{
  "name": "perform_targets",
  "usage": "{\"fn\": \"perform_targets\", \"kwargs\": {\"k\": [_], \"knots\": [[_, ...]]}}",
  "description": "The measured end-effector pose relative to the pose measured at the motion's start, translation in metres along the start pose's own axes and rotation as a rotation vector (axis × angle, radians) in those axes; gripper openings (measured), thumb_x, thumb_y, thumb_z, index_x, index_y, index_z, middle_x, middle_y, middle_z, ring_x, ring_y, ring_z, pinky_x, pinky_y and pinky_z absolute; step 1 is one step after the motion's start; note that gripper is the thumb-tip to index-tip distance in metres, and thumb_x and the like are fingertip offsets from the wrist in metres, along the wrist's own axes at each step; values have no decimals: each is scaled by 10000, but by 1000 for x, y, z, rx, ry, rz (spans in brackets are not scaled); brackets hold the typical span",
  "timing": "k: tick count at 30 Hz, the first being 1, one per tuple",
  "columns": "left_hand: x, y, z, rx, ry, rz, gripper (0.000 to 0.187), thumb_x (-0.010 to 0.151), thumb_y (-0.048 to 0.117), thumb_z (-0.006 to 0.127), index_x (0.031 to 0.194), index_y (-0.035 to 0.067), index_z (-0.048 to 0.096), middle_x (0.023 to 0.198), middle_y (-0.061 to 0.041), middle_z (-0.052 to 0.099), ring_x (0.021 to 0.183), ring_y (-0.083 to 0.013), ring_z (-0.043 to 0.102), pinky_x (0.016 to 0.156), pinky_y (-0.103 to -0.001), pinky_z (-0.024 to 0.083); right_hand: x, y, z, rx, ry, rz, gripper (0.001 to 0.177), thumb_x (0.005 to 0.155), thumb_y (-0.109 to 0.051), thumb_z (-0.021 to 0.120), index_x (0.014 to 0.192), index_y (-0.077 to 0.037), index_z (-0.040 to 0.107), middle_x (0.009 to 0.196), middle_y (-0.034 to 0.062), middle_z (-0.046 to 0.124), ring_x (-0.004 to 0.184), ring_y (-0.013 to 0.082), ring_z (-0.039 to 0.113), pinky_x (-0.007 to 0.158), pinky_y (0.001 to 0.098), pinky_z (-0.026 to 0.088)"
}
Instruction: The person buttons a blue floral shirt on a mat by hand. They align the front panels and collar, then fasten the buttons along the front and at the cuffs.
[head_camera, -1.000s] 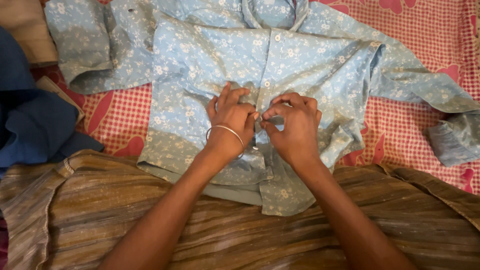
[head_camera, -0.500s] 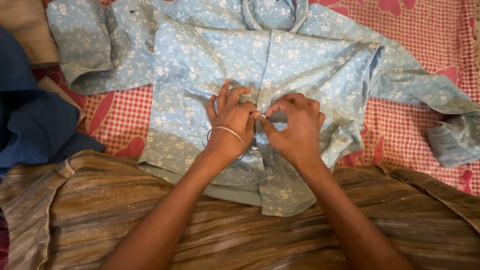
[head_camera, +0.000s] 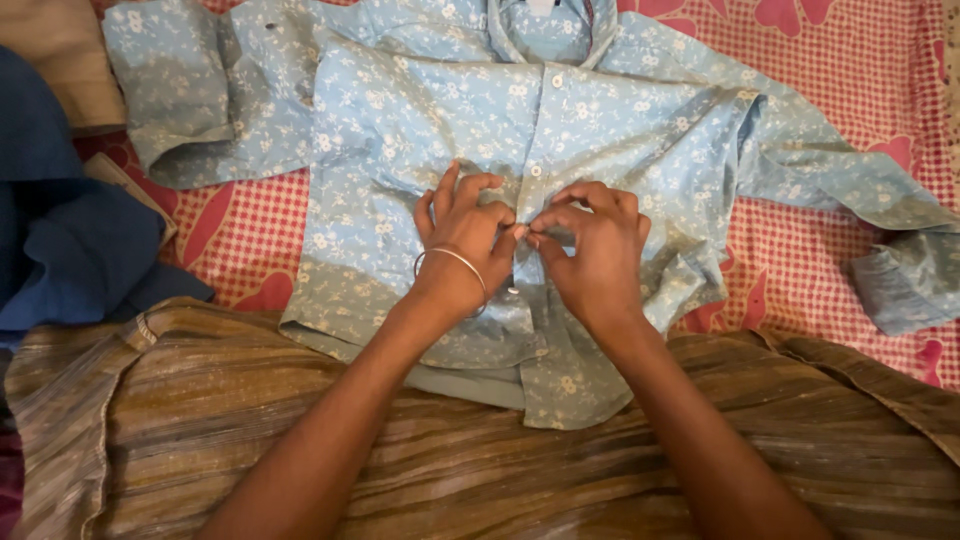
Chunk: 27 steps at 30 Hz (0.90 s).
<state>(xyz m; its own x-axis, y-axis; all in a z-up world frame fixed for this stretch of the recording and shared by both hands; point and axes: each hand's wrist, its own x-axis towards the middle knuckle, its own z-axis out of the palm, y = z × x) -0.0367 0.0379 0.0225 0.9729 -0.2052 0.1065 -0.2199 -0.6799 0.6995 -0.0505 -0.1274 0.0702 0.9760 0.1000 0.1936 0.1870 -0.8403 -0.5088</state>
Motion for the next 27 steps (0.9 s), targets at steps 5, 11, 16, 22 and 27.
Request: {"fn": "perform_targets", "kwargs": {"k": [5,11,16,22,27], "knots": [[-8,3,-3,21,-76,-11,261,848,308,758,1013,106,752,1492,-181,436,1492,-475,188,1153,-653,114,-4,4,4,2,-39,33,180,747,-153,847,918,-194,809,1152,-2,685,1153,296,526,957,456,349],[-24,14,-26,88,-222,-51,585,773,419,805,1247,113,655,1544,-230,303,1471,-499,107,1134,-673,73,-17,0,-7,-42,-71,33,252,716,-134,825,956,-211,802,1162,37,682,1152,333,526,940,489,367],[-37,29,-39,125,-208,-105,513,800,346,783,1244,132,641,1564,-215,295,1500,-476,90,1145,-680,61,-41,-3,-21,-70,-178,32,103,791,-179,776,892,-184,795,1006,42,740,975,321,631,907,467,431],[-63,48,-42,224,-164,-14,339,811,241,762,1127,145,688,1544,-173,380,1529,-455,94,1162,-699,42,-68,-15,-33,379,-345,213,335,962,-343,679,1203,-118,622,961,46,736,885,178,710,804,358,543],[-95,35,-36,236,-147,59,376,796,177,733,1171,187,701,1507,-158,428,1517,-449,104,1131,-731,22,-97,-34,-46,454,-467,95,523,842,-107,755,1307,-110,515,874,93,738,821,186,690,720,346,541]]}}
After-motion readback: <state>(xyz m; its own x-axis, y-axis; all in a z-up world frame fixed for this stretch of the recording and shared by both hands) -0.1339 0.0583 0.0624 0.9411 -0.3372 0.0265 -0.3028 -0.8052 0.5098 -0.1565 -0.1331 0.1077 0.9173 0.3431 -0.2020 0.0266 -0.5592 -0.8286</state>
